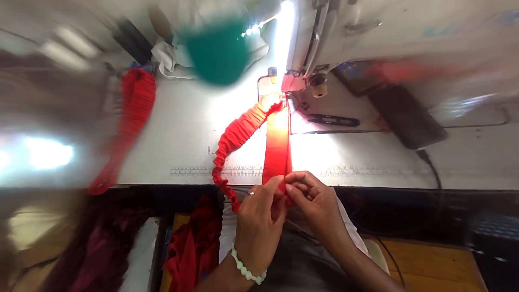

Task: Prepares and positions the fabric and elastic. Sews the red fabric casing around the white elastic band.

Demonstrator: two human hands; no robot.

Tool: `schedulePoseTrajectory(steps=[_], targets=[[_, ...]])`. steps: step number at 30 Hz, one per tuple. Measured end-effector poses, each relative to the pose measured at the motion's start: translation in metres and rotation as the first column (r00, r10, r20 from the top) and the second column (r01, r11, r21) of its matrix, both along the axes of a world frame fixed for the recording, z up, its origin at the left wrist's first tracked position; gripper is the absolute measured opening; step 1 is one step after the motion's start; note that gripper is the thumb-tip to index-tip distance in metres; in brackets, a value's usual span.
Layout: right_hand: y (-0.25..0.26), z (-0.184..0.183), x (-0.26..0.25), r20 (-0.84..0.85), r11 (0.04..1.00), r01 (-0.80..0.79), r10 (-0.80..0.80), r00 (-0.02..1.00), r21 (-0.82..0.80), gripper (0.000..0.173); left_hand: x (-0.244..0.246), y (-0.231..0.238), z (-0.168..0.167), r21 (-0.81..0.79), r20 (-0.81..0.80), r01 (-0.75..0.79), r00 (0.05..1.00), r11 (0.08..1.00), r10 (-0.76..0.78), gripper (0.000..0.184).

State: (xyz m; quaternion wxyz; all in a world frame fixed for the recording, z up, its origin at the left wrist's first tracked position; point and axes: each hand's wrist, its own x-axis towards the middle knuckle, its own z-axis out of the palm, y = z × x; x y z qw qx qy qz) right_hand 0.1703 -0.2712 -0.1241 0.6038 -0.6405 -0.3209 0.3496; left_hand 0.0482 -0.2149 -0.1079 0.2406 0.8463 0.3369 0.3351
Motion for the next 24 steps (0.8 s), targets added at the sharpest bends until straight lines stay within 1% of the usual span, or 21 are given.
schedulePoseTrajectory(steps=[2, 3, 5, 6, 7, 8, 9, 10, 11, 12, 13, 14, 15, 16, 17, 18, 19, 21, 22, 23, 24], targets=[[0.001, 0.001, 0.000, -0.048, 0.999, 0.021, -0.023, 0.999, -0.025, 0.012, -0.002, -0.004, -0.002, 0.025, -0.025, 0.043, 0.999, 0.999, -0.043, 0.035], [0.002, 0.001, 0.000, -0.065, 0.999, 0.020, -0.022, 0.998, -0.039, 0.011, -0.003, -0.006, -0.002, 0.010, -0.023, 0.085, 0.996, 0.996, -0.084, 0.035], [0.003, -0.003, 0.001, -0.044, 0.998, 0.022, -0.024, 0.999, -0.057, 0.011, -0.003, -0.006, -0.002, -0.073, 0.014, 0.205, 0.979, 0.976, -0.205, 0.038], [0.005, -0.005, 0.001, -0.017, 0.998, 0.030, -0.031, 0.999, -0.059, 0.010, -0.003, -0.002, 0.000, -0.130, 0.056, 0.260, 0.965, 0.957, -0.254, 0.036], [0.006, -0.007, 0.002, -0.004, 0.998, 0.036, -0.036, 0.999, -0.054, 0.008, -0.005, 0.006, 0.003, -0.195, 0.115, 0.297, 0.953, 0.935, -0.279, 0.031], [0.006, -0.007, 0.002, -0.003, 0.998, 0.040, -0.040, 0.999, -0.050, 0.006, -0.006, 0.017, 0.007, -0.258, 0.178, 0.304, 0.948, 0.917, -0.264, 0.025], [0.006, -0.007, 0.003, -0.017, 0.998, 0.045, -0.046, 0.999, -0.050, 0.004, -0.008, 0.029, 0.011, -0.307, 0.215, 0.273, 0.953, 0.912, -0.213, 0.022], [0.007, -0.006, 0.004, -0.043, 0.998, 0.044, -0.046, 0.998, -0.050, 0.003, -0.008, 0.040, 0.015, -0.346, 0.208, 0.203, 0.968, 0.916, -0.136, 0.021], [0.006, -0.006, 0.005, -0.077, 0.998, 0.039, -0.042, 0.996, -0.040, 0.002, -0.008, 0.050, 0.016, -0.377, 0.147, 0.107, 0.988, 0.920, -0.055, 0.022], [0.007, -0.005, 0.006, -0.116, 0.999, 0.037, -0.039, 0.992, -0.023, 0.001, -0.007, 0.058, 0.018, -0.428, 0.062, 0.030, 0.998, 0.903, -0.003, 0.022], [0.007, -0.004, 0.006, -0.156, 0.999, 0.034, -0.035, 0.987, -0.007, 0.002, -0.005, 0.065, 0.021, -0.521, -0.009, -0.005, 1.000, 0.853, 0.000, 0.022], [0.007, -0.003, 0.007, -0.191, 0.999, 0.033, -0.031, 0.981, 0.005, 0.003, -0.001, 0.070, 0.025, -0.640, -0.038, -0.005, 0.999, 0.768, -0.025, 0.021], [0.007, -0.002, 0.007, -0.227, 0.999, 0.031, -0.026, 0.974, 0.015, 0.004, 0.004, 0.074, 0.029, -0.760, -0.028, 0.007, 0.999, 0.650, -0.043, 0.019], [0.007, 0.000, 0.008, -0.257, 0.999, 0.028, -0.022, 0.966, 0.022, 0.005, 0.011, 0.078, 0.034, -0.859, 0.007, 0.029, 0.999, 0.512, -0.046, 0.018], [0.008, 0.001, 0.008, -0.286, 0.999, 0.027, -0.016, 0.958, 0.034, 0.006, 0.016, 0.080, 0.037, -0.919, 0.057, 0.067, 0.998, 0.388, -0.037, 0.018], [0.008, 0.002, 0.008, -0.311, 0.998, 0.027, -0.010, 0.950, 0.049, 0.007, 0.019, 0.082, 0.038, -0.949, 0.110, 0.113, 0.994, 0.295, -0.026, 0.022], [0.008, 0.003, 0.009, -0.328, 0.997, 0.030, -0.007, 0.945, 0.065, 0.008, 0.022, 0.082, 0.039, -0.960, 0.149, 0.149, 0.989, 0.239, -0.017, 0.028], [0.008, 0.005, 0.010, -0.333, 0.995, 0.028, 0.007, 0.943, 0.100, 0.008, 0.024, 0.082, 0.042, -0.965, 0.194, 0.196, 0.981, 0.175, -0.028, 0.043], [0.008, 0.005, 0.009, -0.328, 0.993, 0.028, 0.011, 0.945, 0.114, 0.008, 0.024, 0.082, 0.042, -0.965, 0.206, 0.209, 0.978, 0.159, -0.035, 0.048], [0.008, 0.005, 0.009, -0.323, 0.992, 0.029, 0.012, 0.946, 0.122, 0.008, 0.023, 0.082, 0.041, -0.962, 0.218, 0.223, 0.975, 0.155, -0.048, 0.049], [0.008, 0.004, 0.008, -0.317, 0.992, 0.030, 0.011, 0.948, 0.124, 0.007, 0.022, 0.082, 0.039, -0.956, 0.231, 0.239, 0.971, 0.168, -0.067, 0.045]])
